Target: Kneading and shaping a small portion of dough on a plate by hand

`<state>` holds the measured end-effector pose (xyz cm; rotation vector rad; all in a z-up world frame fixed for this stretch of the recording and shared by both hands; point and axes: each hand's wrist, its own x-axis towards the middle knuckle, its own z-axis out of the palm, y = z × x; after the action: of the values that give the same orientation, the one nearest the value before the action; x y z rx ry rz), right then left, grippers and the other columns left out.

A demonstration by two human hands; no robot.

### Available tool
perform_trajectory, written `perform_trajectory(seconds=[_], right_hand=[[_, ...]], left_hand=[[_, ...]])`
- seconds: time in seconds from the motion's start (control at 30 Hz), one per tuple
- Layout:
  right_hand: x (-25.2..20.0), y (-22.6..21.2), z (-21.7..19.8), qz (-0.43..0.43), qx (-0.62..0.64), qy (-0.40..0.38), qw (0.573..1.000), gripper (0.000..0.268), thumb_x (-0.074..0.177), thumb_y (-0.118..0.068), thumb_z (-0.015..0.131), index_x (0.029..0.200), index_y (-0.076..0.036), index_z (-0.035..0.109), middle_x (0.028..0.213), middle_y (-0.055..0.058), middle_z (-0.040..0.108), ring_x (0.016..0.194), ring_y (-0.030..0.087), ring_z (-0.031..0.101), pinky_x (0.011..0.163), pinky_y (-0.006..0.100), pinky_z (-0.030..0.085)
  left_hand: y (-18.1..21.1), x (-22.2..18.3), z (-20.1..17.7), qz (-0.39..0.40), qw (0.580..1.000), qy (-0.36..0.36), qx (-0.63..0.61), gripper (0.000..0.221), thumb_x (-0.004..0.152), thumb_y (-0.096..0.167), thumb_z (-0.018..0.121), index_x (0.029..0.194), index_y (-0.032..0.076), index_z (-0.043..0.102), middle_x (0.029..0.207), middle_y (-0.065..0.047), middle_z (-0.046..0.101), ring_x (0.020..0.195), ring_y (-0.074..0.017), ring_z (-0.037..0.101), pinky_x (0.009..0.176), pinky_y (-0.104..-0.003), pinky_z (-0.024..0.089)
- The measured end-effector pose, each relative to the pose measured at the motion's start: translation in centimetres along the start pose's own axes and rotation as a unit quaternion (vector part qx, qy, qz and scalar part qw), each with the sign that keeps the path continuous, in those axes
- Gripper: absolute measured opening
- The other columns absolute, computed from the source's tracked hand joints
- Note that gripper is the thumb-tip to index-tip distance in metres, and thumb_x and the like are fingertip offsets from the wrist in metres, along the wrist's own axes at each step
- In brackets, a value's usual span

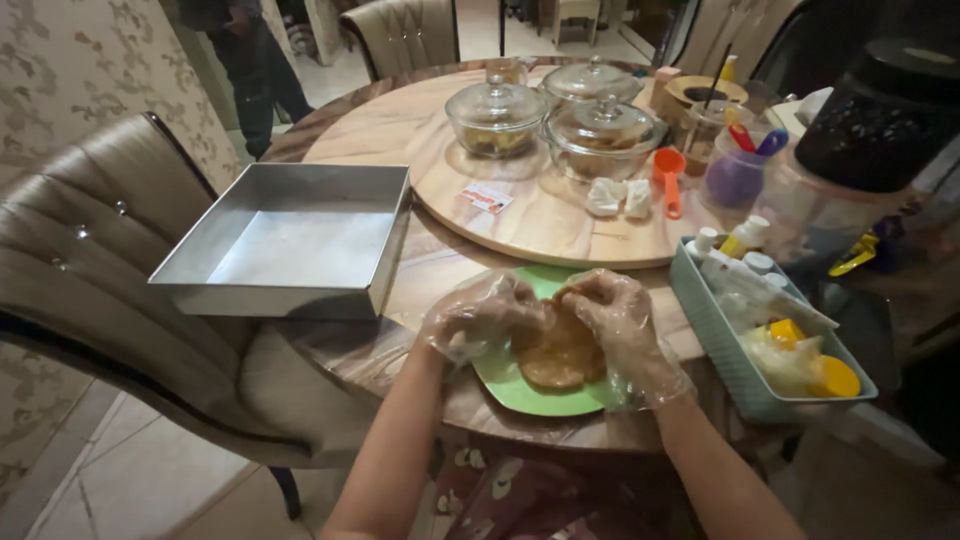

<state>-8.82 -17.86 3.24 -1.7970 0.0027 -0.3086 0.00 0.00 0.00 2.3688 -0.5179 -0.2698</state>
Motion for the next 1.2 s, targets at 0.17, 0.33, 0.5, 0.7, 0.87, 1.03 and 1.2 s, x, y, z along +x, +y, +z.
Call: perform_trajectory(seconds=[0.17, 0.33, 0.5, 0.7, 0.87, 1.03, 1.2], right_hand=[[-0.7, -0.8, 0.6, 0.013, 0.036, -0.027, 0.999, 0.034, 0.073, -0.008, 0.086, 0.106, -0.009, 0.079, 0.086, 0.013, 0.077, 0.080, 0.020, 0.071, 0.073, 0.034, 0.060], [1.6, 3.5, 1.3, -0.085, -0.065, -0.061, 0.992, 0.020, 0.067, -0.005, 0.090, 0.086, -0.008, 0.084, 0.070, 0.010, 0.077, 0.067, 0.014, 0.071, 0.061, 0.031, 0.058], [3.5, 6.3, 1.3, -0.091, -0.121, -0.056, 0.987, 0.010, 0.069, -0.007, 0.084, 0.076, -0.013, 0.082, 0.058, 0.006, 0.072, 0.054, 0.012, 0.068, 0.054, 0.025, 0.053], [2.2, 4.4, 0.6, -0.111, -0.092, -0.040, 0.989, 0.009, 0.074, -0.008, 0.083, 0.083, -0.012, 0.083, 0.067, 0.009, 0.076, 0.062, 0.017, 0.071, 0.061, 0.029, 0.058], [2.4, 5.2, 0.8, -0.096, -0.088, -0.002, 0.991, 0.016, 0.074, -0.013, 0.082, 0.090, -0.014, 0.082, 0.072, 0.009, 0.077, 0.068, 0.018, 0.072, 0.067, 0.032, 0.059], [3.6, 6.7, 0.9, -0.105, -0.117, -0.014, 0.987, 0.012, 0.070, -0.020, 0.089, 0.079, -0.014, 0.084, 0.070, 0.008, 0.077, 0.067, 0.020, 0.074, 0.063, 0.032, 0.059], [3.3, 6.9, 1.4, -0.117, -0.143, -0.015, 0.983, 0.008, 0.072, -0.015, 0.086, 0.079, -0.016, 0.083, 0.067, 0.005, 0.075, 0.064, 0.016, 0.072, 0.062, 0.028, 0.057]], left_hand=[[0.5, -0.4, 0.1, 0.003, 1.000, -0.005, -0.003, 0.041, 0.065, 0.051, 0.088, 0.092, 0.023, 0.078, 0.094, -0.003, 0.078, 0.097, -0.0215, 0.074, 0.075, -0.031, 0.056], [-2.0, 2.4, 0.1, 0.022, 0.999, -0.037, 0.011, 0.032, 0.068, 0.050, 0.086, 0.086, 0.026, 0.078, 0.087, 0.003, 0.076, 0.089, -0.0166, 0.074, 0.069, -0.028, 0.054], [1.6, 0.4, 1.6, -0.055, 0.998, -0.026, 0.000, 0.045, 0.076, 0.042, 0.087, 0.101, 0.006, 0.076, 0.100, -0.020, 0.073, 0.098, -0.0374, 0.071, 0.081, -0.040, 0.053], [-1.1, 2.1, 3.7, -0.014, 0.997, -0.055, 0.055, 0.039, 0.068, 0.064, 0.079, 0.099, 0.040, 0.076, 0.098, 0.005, 0.076, 0.097, -0.0171, 0.074, 0.073, -0.030, 0.058], [0.9, -0.3, -0.3, 0.023, 0.997, -0.065, 0.018, 0.028, 0.073, 0.051, 0.080, 0.092, 0.030, 0.077, 0.083, 0.003, 0.075, 0.082, -0.0157, 0.074, 0.065, -0.028, 0.056], [1.0, -0.2, -2.2, 0.061, 0.995, -0.078, -0.031, 0.019, 0.079, 0.038, 0.080, 0.085, 0.021, 0.079, 0.067, 0.001, 0.074, 0.067, -0.0143, 0.074, 0.057, -0.026, 0.054], [-0.7, 1.6, -0.3, 0.072, 0.995, -0.061, -0.022, 0.011, 0.074, 0.039, 0.079, 0.082, 0.032, 0.081, 0.071, 0.005, 0.073, 0.072, -0.0158, 0.072, 0.064, -0.031, 0.055]])
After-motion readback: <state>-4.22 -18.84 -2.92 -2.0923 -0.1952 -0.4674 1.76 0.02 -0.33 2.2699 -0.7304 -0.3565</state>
